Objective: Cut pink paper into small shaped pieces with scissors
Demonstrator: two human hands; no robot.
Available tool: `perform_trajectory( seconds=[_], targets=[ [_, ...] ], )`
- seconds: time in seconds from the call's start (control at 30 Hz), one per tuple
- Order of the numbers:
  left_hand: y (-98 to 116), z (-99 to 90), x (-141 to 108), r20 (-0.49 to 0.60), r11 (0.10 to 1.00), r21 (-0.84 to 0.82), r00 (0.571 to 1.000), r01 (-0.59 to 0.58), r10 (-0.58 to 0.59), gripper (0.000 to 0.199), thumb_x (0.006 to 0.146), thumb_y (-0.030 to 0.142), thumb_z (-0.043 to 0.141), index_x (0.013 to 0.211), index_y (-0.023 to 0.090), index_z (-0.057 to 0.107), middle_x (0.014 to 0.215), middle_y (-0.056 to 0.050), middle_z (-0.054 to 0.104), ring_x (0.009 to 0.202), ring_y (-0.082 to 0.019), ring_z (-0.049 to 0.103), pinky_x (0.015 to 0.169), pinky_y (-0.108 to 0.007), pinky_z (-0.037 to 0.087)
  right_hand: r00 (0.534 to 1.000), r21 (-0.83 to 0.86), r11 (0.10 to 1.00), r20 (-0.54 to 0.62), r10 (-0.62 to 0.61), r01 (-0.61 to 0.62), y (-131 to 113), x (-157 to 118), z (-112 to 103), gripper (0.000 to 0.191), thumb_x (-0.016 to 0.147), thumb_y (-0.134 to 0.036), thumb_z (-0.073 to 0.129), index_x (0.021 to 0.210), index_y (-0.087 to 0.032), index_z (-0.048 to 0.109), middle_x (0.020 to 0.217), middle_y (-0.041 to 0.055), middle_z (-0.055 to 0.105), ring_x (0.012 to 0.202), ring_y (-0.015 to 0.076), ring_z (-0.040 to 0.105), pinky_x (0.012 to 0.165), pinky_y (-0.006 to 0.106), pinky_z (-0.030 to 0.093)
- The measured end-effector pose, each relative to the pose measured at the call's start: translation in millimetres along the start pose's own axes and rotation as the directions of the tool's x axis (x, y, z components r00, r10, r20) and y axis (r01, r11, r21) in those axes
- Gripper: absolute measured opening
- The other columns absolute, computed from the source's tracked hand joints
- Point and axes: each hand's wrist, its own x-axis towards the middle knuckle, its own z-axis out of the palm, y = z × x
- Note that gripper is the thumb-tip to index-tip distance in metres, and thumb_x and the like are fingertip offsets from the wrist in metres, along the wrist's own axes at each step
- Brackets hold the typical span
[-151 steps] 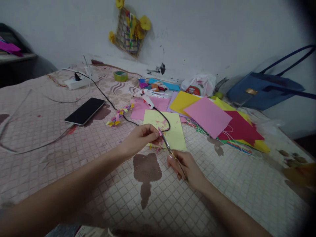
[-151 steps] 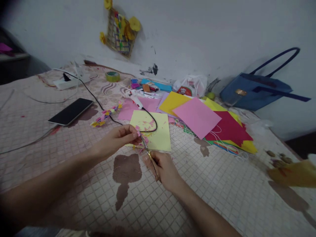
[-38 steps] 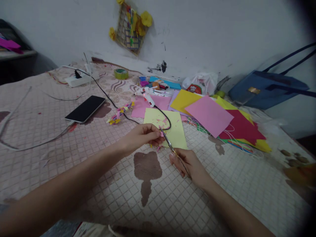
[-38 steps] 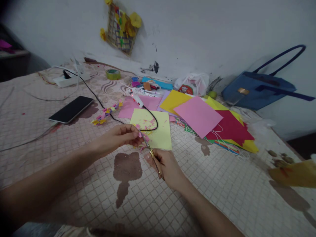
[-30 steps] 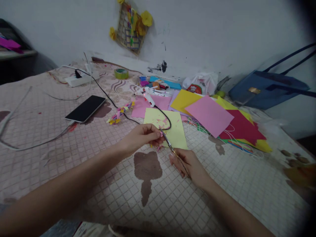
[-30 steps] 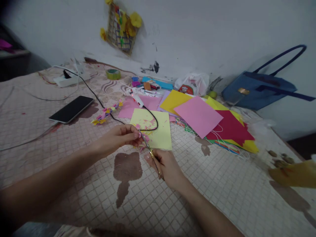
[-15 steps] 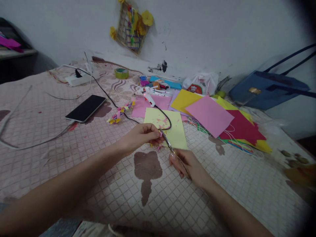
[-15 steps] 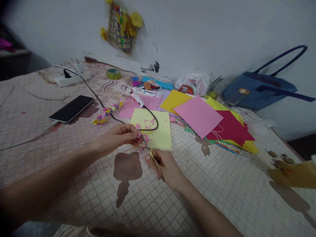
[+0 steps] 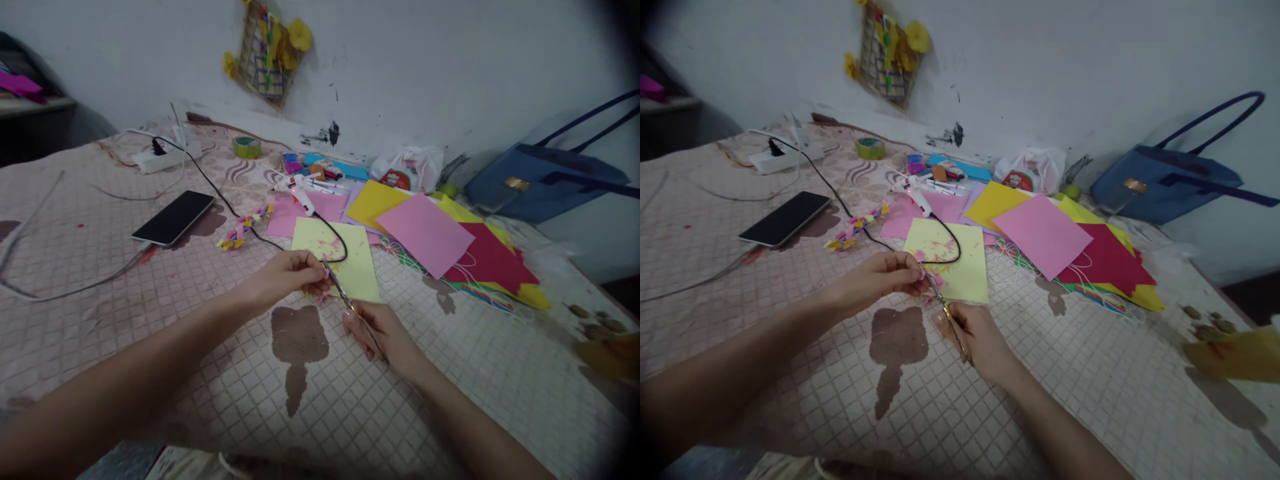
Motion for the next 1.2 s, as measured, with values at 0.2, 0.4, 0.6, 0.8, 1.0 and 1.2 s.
perform_trajectory(
  seconds=[0.2,0.4,0.6,0.8,1.0,1.2],
  targets=[
    [-0.9,-1.9,0.5,0.024,1.000,-0.001,1.000,-0.008,0.008,0.012,0.073,0.021,0.058,0.074,0.010,0.053,0.078,-0.007,0.064,0.068,-0.011,0.059,0.067,-0.026,0.045,1.000,-0.029,1.000,-0.016,-0.005,0.004,-2.2,0.5,0.1,0.038,0.083,-0.044,0.037,0.061,-0.016,0.049,0.043,-0.0052,0.037,0.038,0.0070,0.034,0.037,0.019,0.026],
    [0.8,-2.4,0.2,0.015,0.999,0.033,1.000,-0.021,0.021,0.012,0.074,0.021,0.057,0.074,0.010,0.053,0.079,-0.007,0.065,0.069,-0.011,0.060,0.068,-0.025,0.045,1.000,-0.029,1.000,-0.006,-0.009,0.009,-2.2,0.7,-0.9,0.037,0.084,-0.043,0.037,0.061,-0.016,0.048,0.042,-0.0056,0.037,0.037,0.0071,0.033,0.037,0.020,0.026],
    [2.6,-2.6,-0.1,0.015,0.999,0.035,1.000,-0.019,0.018,0.012,0.074,0.021,0.057,0.074,0.010,0.052,0.078,-0.006,0.064,0.069,-0.010,0.060,0.067,-0.024,0.046,1.000,-0.049,0.999,-0.003,-0.005,0.005,-1.5,-0.4,-3.0,0.034,0.084,-0.041,0.038,0.062,-0.017,0.049,0.043,-0.0057,0.037,0.038,0.0070,0.034,0.038,0.020,0.026],
    [3.5,-2.9,-0.1,0.020,0.999,0.025,0.999,-0.033,0.032,0.010,0.076,0.019,0.055,0.075,0.010,0.051,0.074,-0.005,0.063,0.067,-0.009,0.060,0.067,-0.024,0.046,1.000,-0.024,1.000,-0.011,0.018,-0.018,-0.3,-0.3,-1.8,0.036,0.083,-0.043,0.039,0.061,-0.016,0.048,0.042,-0.0060,0.035,0.037,0.0066,0.034,0.037,0.019,0.026],
    [4.6,-4.0,-0.3,0.050,0.995,0.075,0.997,-0.059,0.056,0.013,0.075,0.022,0.056,0.074,0.010,0.050,0.077,-0.006,0.064,0.070,-0.010,0.060,0.068,-0.026,0.046,0.991,0.174,0.981,0.115,0.063,-0.082,3.2,-1.7,-2.9,0.038,0.085,-0.047,0.035,0.066,-0.016,0.049,0.041,-0.0071,0.034,0.034,0.0059,0.033,0.035,0.017,0.029],
    [3.7,-4.7,-0.1,0.056,0.994,0.089,0.997,-0.060,0.055,0.014,0.075,0.022,0.056,0.072,0.010,0.049,0.076,-0.004,0.063,0.069,-0.009,0.059,0.067,-0.025,0.046,0.994,0.132,0.990,0.097,0.046,-0.058,-1.2,-1.7,-6.5,0.040,0.084,-0.047,0.036,0.064,-0.015,0.050,0.042,-0.0058,0.035,0.037,0.0063,0.034,0.037,0.018,0.029]
  ],
)
